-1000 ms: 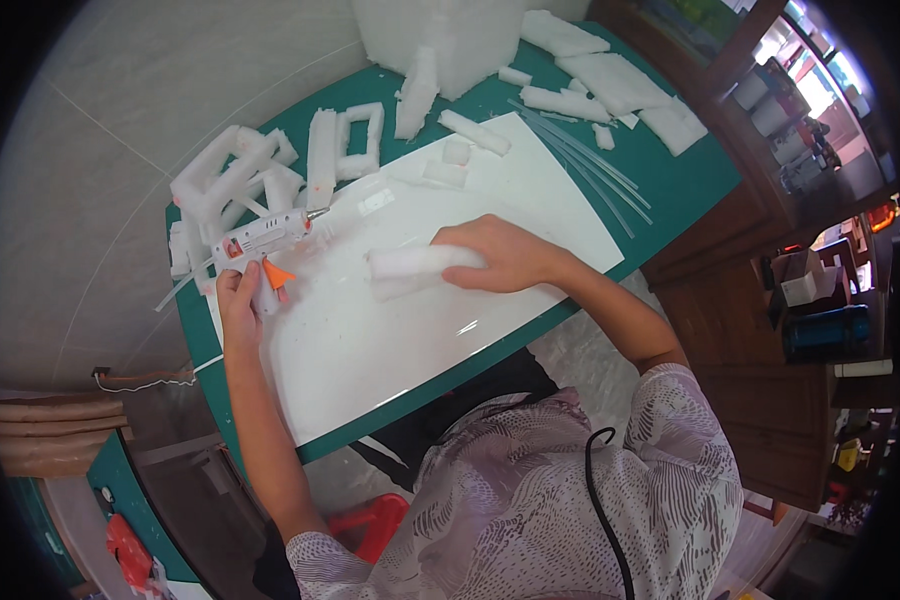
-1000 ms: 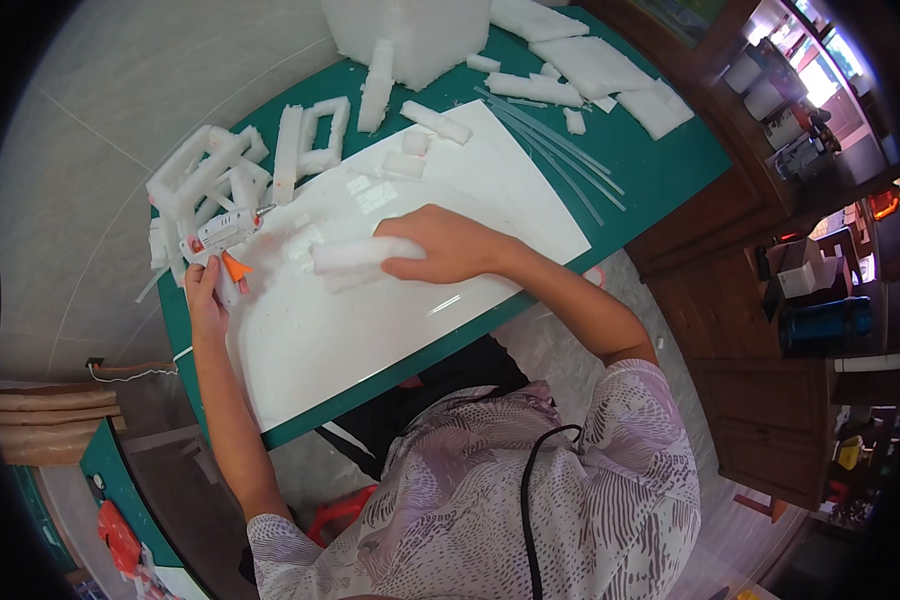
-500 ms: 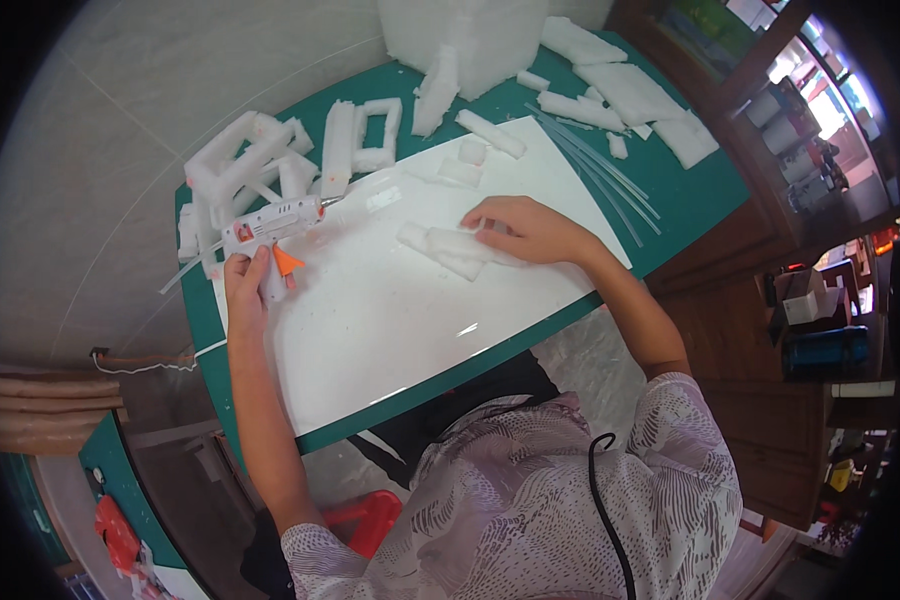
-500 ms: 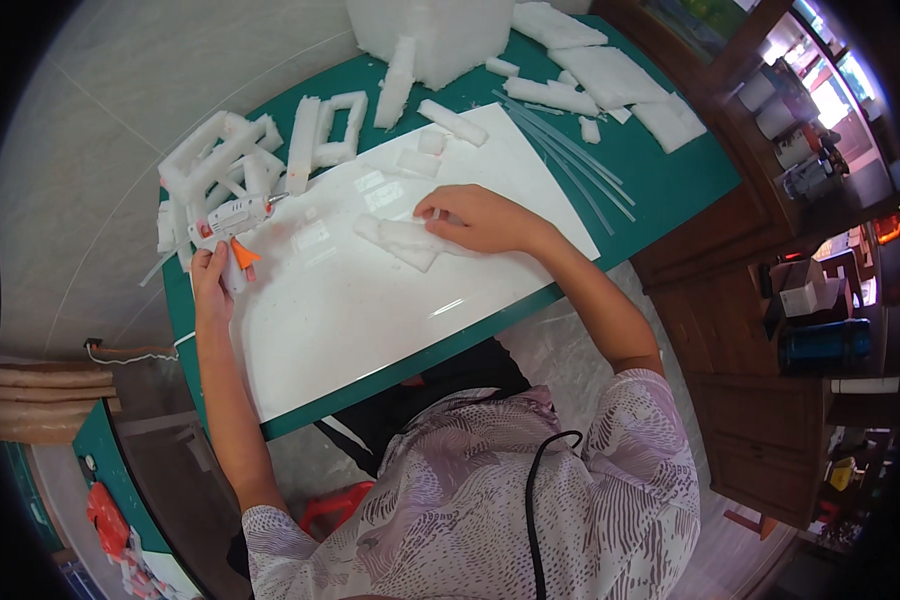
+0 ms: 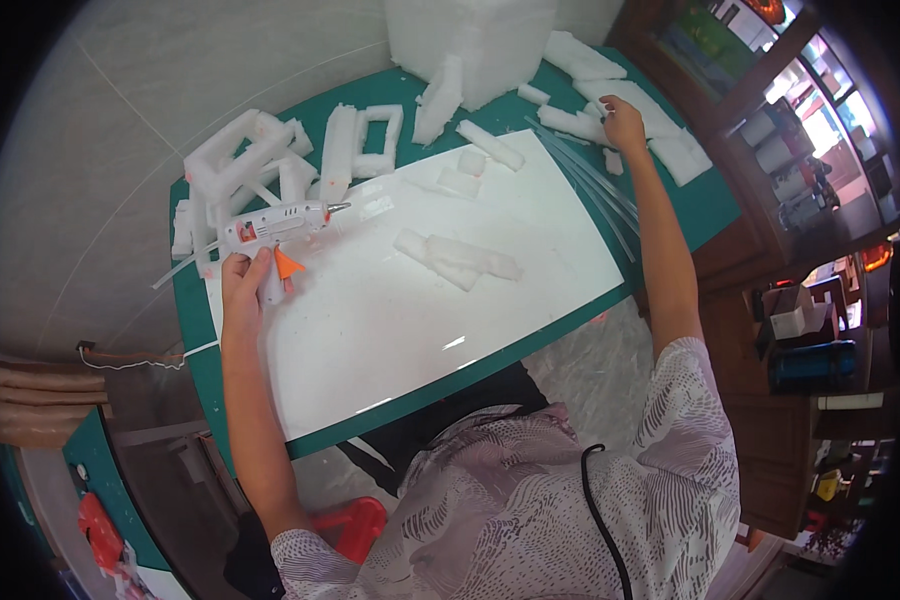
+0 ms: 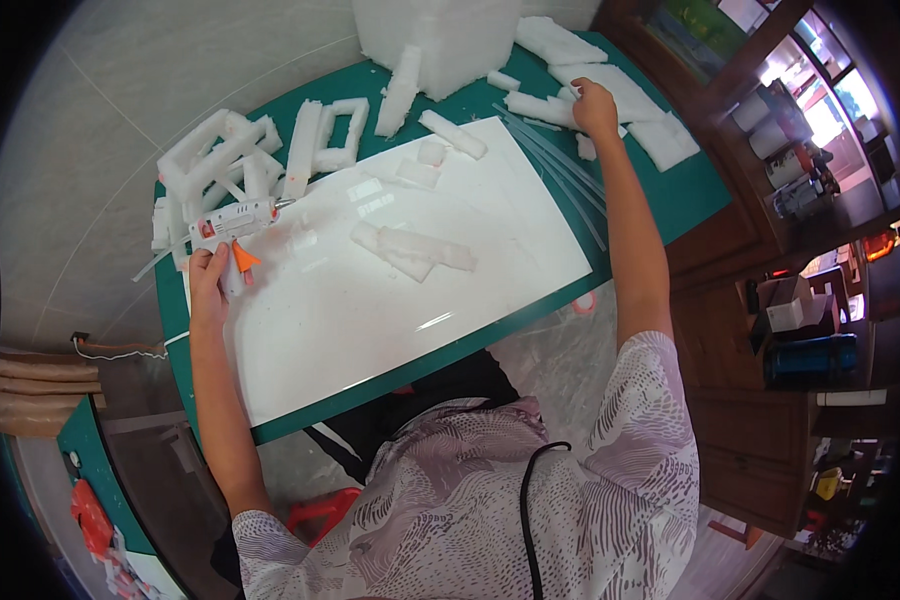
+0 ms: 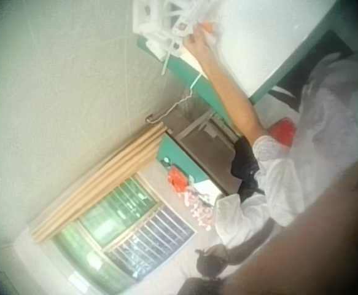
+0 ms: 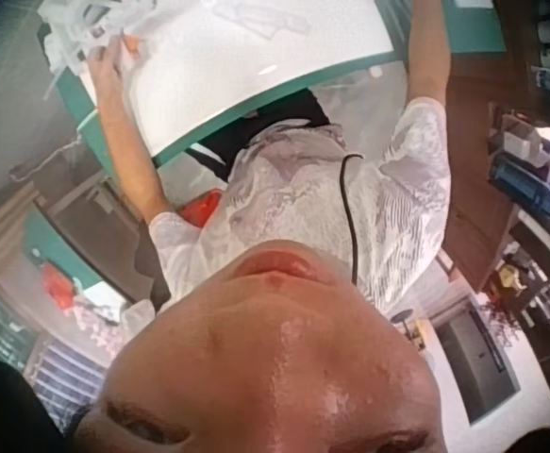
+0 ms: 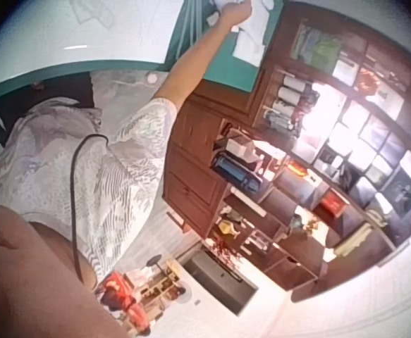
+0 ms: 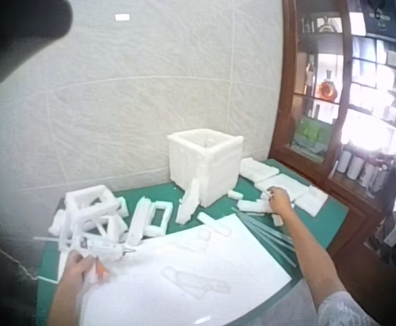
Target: Glue foam blocks together using a hot glue gun to assemble a structure.
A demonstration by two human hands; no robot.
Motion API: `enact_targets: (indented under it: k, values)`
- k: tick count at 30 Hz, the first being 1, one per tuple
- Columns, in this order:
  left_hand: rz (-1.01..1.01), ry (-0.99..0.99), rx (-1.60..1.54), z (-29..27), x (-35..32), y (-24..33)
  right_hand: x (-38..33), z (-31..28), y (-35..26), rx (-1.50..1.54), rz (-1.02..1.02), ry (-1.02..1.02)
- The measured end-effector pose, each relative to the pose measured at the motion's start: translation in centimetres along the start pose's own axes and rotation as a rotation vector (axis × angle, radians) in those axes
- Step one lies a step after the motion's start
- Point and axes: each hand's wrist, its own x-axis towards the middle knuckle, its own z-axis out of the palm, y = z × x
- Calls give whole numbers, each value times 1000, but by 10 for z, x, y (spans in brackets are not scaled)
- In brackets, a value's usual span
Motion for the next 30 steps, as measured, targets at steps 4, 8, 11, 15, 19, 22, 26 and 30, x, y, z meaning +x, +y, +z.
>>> enact_targets:
  k: [4,8,11,15,19,22,26,30]
  values:
    - [-3,-29,1,0,-1,-1,27,11,7,-76,-89,-73]
    - [-25,-19,3,-1,-3,-5,39,17,-2,-178,-42,-185]
    - [-33,-34,4,-1,-6,-3,39,19,-14,-266,45,-202]
    - [-35,-9,8,7,-8,2,44,22,-14,-322,84,-283]
    - [-44,-39,26,9,-3,2,61,20,15,-312,23,-365]
    - [-48,-37,42,3,-7,2,56,14,-10,81,82,-384]
    - [-33,-43,32,9,-4,3,53,-2,-10,709,235,-359]
    - [-25,-37,48,8,-7,5,33,-23,-51,1012,243,-425]
